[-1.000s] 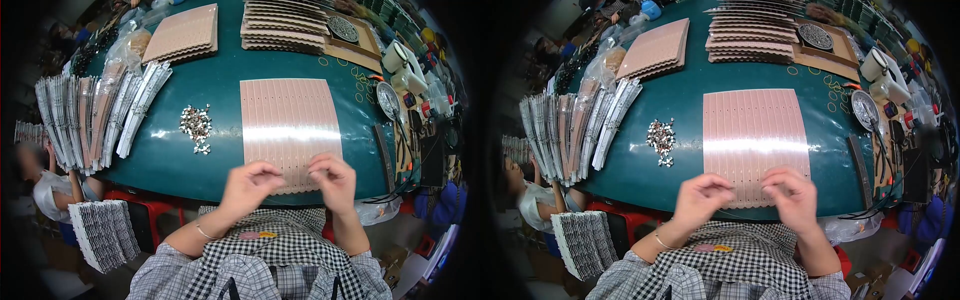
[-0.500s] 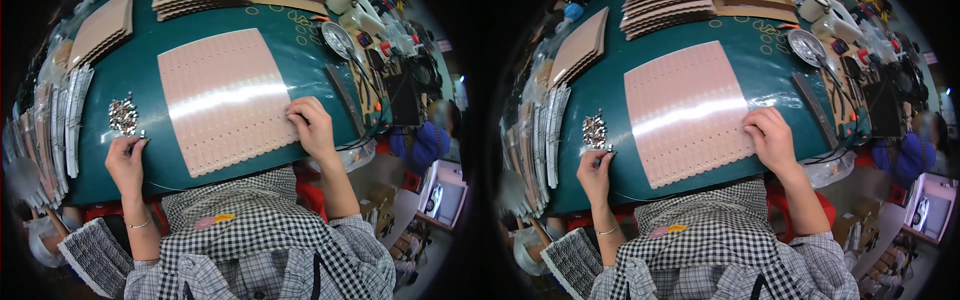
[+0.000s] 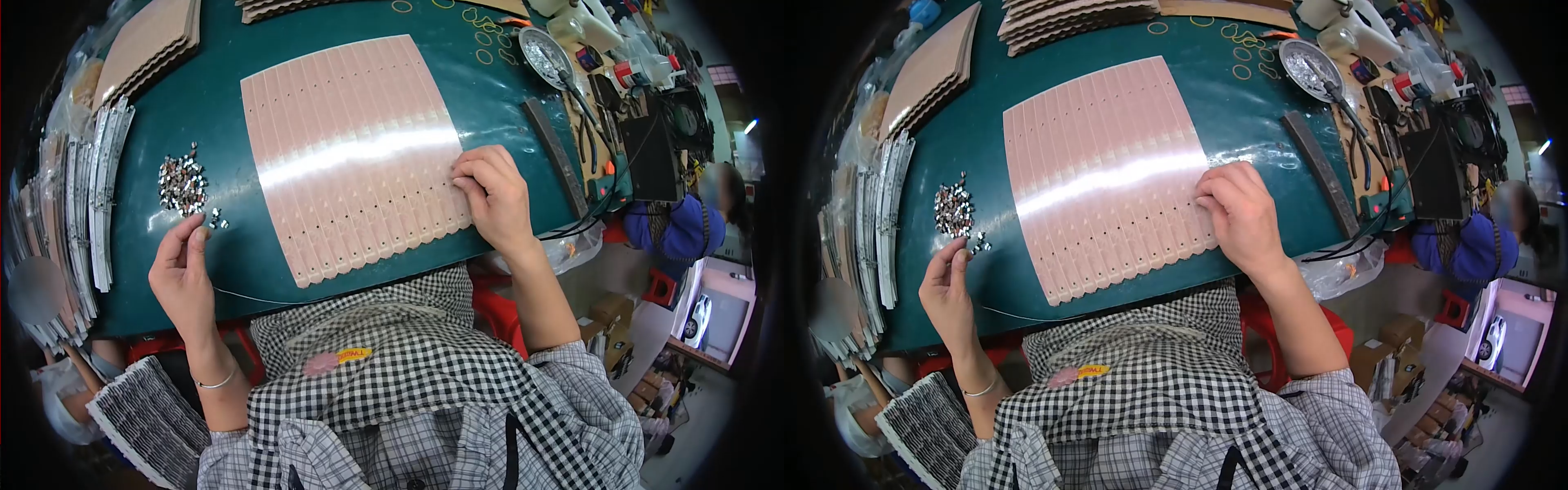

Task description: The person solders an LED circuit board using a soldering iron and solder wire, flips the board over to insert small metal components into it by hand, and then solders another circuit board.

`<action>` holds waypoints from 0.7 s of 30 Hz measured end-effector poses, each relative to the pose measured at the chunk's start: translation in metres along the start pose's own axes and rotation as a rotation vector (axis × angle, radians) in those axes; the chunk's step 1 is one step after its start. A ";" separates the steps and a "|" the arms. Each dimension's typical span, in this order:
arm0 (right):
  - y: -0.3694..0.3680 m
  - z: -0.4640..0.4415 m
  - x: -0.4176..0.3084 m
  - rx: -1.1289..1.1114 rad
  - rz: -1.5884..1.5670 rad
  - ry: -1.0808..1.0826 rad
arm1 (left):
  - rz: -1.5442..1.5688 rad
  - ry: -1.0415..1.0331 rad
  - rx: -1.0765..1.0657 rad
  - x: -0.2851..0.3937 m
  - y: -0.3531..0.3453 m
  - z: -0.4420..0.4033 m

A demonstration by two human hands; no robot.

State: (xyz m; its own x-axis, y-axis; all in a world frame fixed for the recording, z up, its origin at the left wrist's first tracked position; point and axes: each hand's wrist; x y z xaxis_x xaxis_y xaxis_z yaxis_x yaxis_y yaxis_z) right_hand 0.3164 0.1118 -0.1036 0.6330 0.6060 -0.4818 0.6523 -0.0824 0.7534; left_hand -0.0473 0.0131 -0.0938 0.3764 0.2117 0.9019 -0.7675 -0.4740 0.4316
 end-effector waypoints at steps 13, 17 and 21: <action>0.009 -0.009 -0.019 0.018 0.050 -0.034 | 0.620 0.333 -0.534 0.048 -0.038 0.026; 0.010 -0.020 -0.058 0.104 -0.170 0.036 | 0.964 0.573 -0.651 0.050 -0.050 0.032; -0.007 -0.028 -0.107 0.110 -0.343 0.243 | 1.194 0.801 -0.821 0.050 -0.061 0.041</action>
Point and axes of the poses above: each hand's wrist, its own z-axis away from the middle knuckle, its own y-axis out of the back of the hand, x = y × z, and after that the axes turned 4 degrees about y, right-handed
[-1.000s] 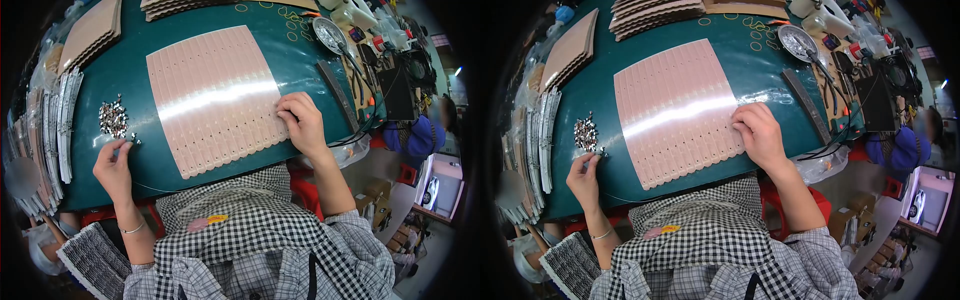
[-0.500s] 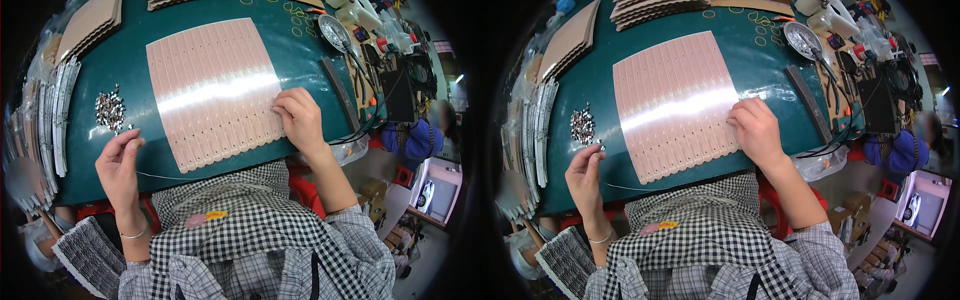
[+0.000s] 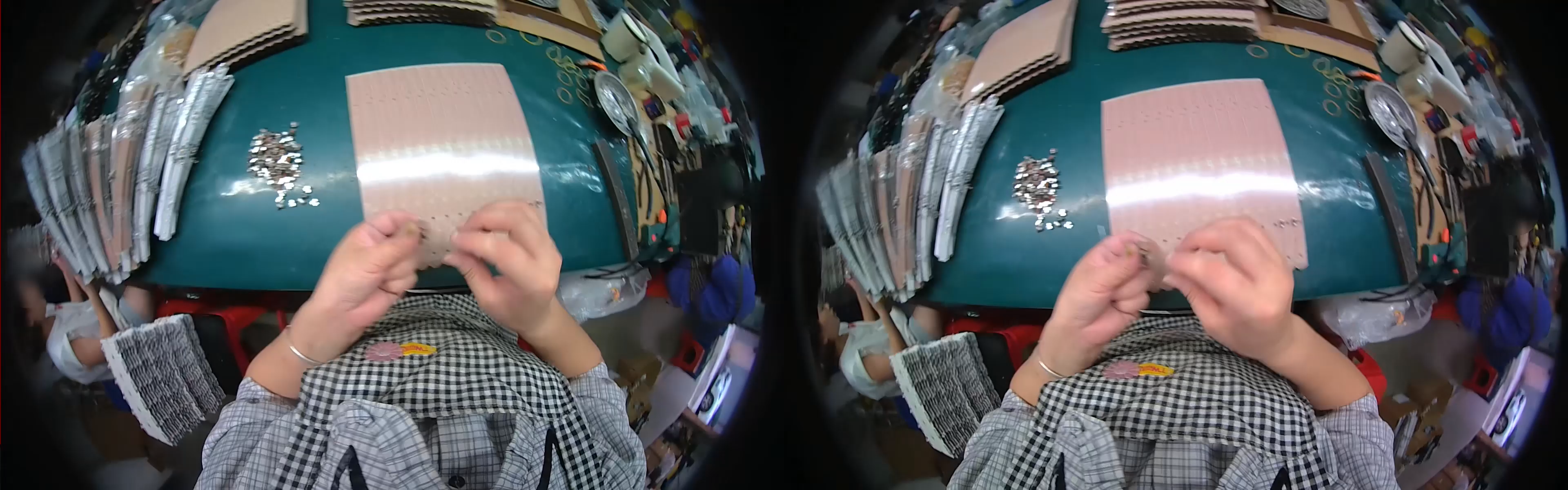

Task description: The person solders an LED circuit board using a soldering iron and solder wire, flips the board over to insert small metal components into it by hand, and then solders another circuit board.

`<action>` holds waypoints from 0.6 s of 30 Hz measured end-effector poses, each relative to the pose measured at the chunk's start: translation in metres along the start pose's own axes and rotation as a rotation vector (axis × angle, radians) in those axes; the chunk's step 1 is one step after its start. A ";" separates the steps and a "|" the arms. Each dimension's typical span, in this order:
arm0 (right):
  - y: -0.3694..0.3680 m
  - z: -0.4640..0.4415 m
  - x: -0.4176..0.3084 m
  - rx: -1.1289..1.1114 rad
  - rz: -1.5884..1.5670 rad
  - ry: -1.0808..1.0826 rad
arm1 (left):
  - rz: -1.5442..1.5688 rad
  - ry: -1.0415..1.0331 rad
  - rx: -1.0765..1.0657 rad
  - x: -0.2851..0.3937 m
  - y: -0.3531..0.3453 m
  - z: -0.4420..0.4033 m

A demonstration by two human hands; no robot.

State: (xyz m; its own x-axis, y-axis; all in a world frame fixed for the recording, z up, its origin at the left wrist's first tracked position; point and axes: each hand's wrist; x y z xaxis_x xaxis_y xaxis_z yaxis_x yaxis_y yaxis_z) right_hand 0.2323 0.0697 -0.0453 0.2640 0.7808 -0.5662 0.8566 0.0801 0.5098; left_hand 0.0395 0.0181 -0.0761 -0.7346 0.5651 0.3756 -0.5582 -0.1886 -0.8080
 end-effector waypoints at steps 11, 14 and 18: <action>-0.004 0.010 0.014 -0.106 -0.147 -0.148 | -0.935 -0.665 0.283 0.009 0.011 0.016; 0.023 0.020 0.043 -0.099 0.000 -0.352 | -1.456 -0.925 0.726 0.047 0.040 0.029; 0.044 0.031 0.063 -0.165 0.197 -0.359 | -1.634 -0.861 0.880 0.063 0.067 0.018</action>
Point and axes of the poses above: each hand's wrist, its own z-axis away from the middle knuckle, its own y-axis out of the back of the hand, x = y × z, and after that the axes turned 4 degrees about y, right-handed
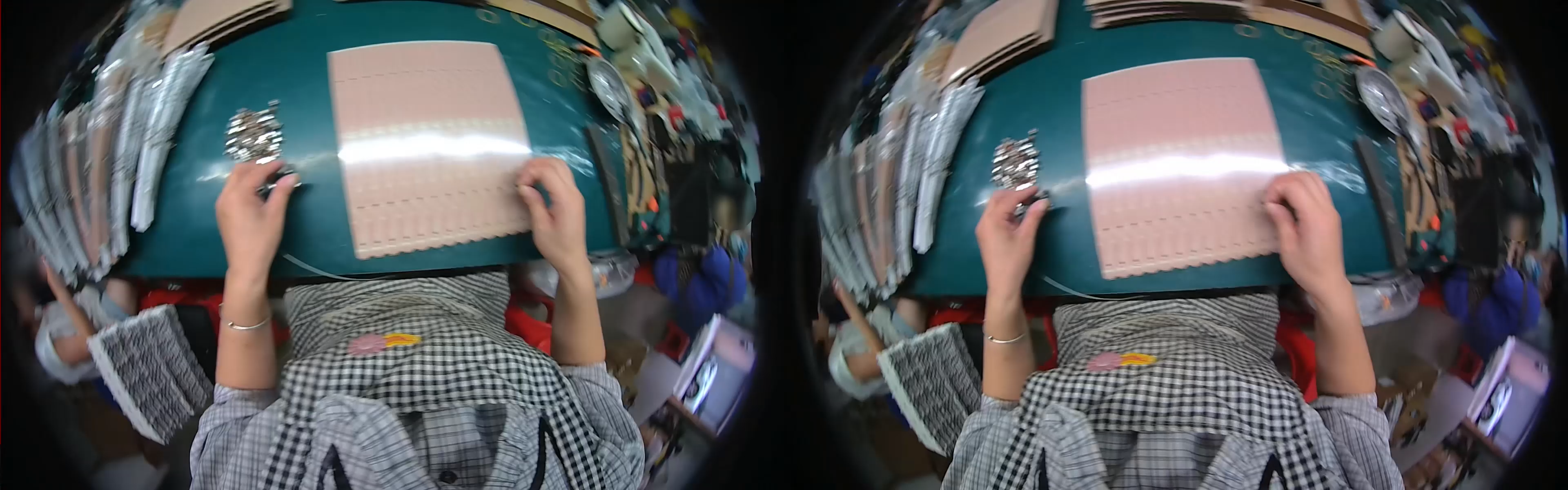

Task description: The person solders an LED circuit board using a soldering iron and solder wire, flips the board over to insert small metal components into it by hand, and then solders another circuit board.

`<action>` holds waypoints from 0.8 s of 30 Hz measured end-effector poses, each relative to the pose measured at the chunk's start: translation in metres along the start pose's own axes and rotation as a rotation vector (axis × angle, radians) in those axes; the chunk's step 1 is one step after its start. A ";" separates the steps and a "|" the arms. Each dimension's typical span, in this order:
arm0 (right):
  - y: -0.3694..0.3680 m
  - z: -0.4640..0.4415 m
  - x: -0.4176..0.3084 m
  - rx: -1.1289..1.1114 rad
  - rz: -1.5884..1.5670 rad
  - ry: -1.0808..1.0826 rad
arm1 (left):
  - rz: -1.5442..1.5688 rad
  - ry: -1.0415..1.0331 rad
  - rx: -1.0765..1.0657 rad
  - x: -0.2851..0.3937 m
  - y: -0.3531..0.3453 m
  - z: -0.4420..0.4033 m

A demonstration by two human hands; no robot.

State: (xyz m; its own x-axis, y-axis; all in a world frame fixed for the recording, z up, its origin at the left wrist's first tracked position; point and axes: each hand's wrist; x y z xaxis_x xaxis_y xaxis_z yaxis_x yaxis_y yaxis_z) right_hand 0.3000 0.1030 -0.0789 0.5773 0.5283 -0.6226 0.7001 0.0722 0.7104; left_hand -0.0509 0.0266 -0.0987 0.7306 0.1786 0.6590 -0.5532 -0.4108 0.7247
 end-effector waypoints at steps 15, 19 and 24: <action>-0.009 0.001 0.018 -0.036 0.113 0.079 | -0.055 0.053 -0.022 -0.003 -0.012 0.004; -0.009 0.000 0.020 -0.048 0.131 0.096 | -0.016 0.008 0.000 -0.004 -0.015 0.005; -0.008 0.000 0.017 -0.065 0.148 0.099 | -0.003 0.098 0.033 -0.001 -0.013 0.006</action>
Point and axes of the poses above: each hand's wrist, its own z-axis away from the middle knuckle, its own y-axis out of the back of the hand, x = y × z, and after that the axes turned 4 degrees about y, right-handed
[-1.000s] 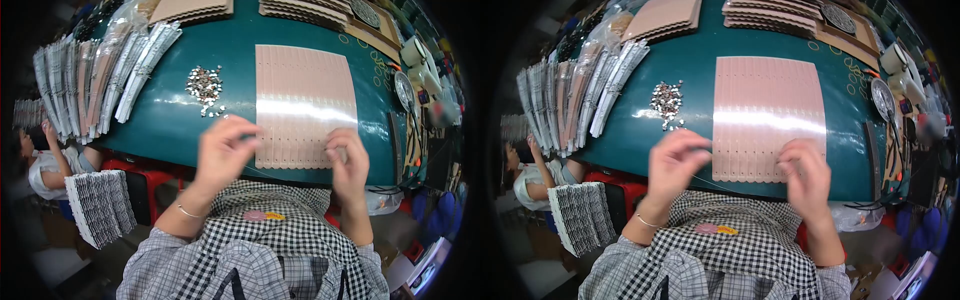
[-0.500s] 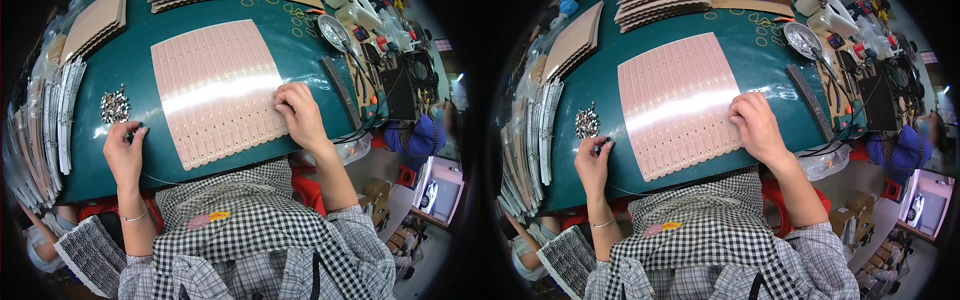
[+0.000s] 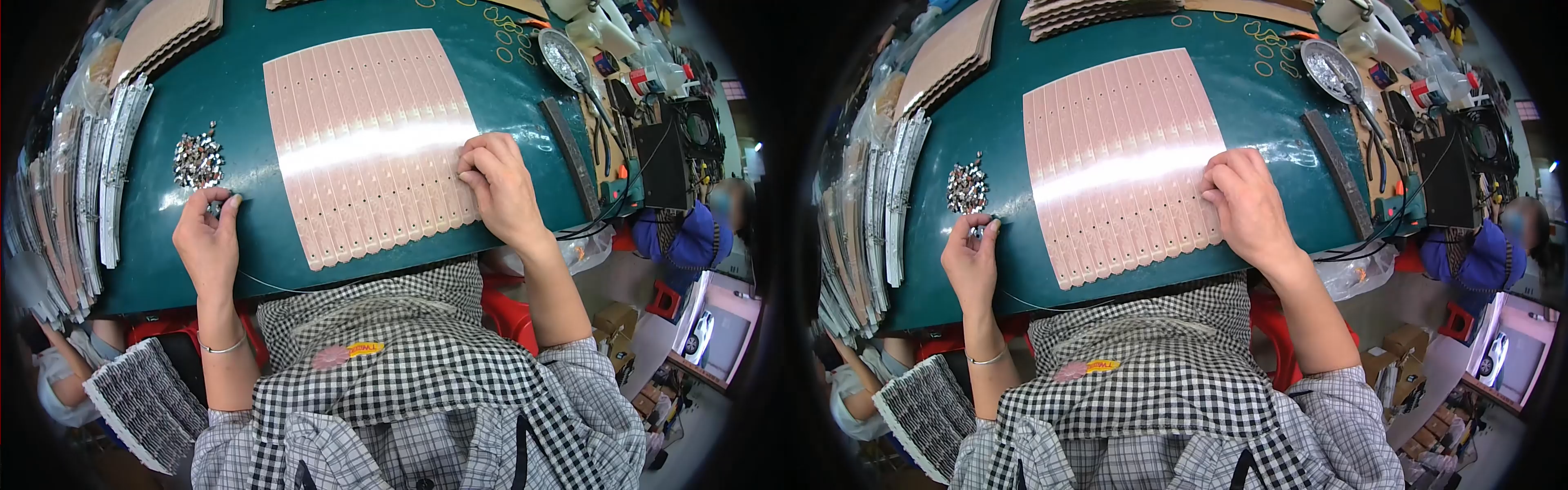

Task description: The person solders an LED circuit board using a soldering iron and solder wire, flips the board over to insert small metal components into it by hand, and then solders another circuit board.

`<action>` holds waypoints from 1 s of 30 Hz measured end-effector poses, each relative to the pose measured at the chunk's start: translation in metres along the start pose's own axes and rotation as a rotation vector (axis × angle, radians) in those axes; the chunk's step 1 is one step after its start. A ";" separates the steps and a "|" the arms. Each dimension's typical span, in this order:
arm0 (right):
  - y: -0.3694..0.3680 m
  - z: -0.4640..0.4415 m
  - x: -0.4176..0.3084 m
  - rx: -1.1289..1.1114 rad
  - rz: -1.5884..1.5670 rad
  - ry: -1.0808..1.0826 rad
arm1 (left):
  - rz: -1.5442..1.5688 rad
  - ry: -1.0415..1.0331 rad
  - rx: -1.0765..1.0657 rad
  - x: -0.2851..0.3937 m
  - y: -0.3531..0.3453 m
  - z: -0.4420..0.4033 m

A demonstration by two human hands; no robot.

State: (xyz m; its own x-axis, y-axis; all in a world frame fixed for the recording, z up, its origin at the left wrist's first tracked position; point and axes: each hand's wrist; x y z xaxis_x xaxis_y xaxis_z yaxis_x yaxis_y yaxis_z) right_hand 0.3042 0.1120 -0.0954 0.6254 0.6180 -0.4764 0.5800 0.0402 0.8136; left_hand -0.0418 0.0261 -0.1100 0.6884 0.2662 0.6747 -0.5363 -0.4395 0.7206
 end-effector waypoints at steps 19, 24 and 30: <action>-0.022 0.010 0.007 0.122 0.171 0.076 | 0.656 -0.015 -0.174 0.045 0.014 0.017; -0.008 0.013 0.002 -0.048 0.158 0.020 | 0.976 0.106 -0.484 0.064 0.002 0.034; 0.000 0.009 -0.050 0.027 -0.501 -0.094 | 1.238 0.191 -0.740 0.081 -0.026 0.057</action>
State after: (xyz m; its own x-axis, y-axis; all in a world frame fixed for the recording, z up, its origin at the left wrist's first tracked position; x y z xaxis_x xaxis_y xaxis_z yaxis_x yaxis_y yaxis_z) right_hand 0.2779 0.0739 -0.0751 0.3107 0.4545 -0.8348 0.8332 0.2925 0.4693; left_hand 0.0557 0.0098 -0.0830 -0.4348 0.1863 0.8811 -0.8913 0.0506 -0.4506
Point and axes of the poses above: each hand's wrist, its own z-axis away from the middle knuckle, its own y-axis out of the back of the hand, x = y × z, and after that the axes turned 4 degrees about y, right-handed
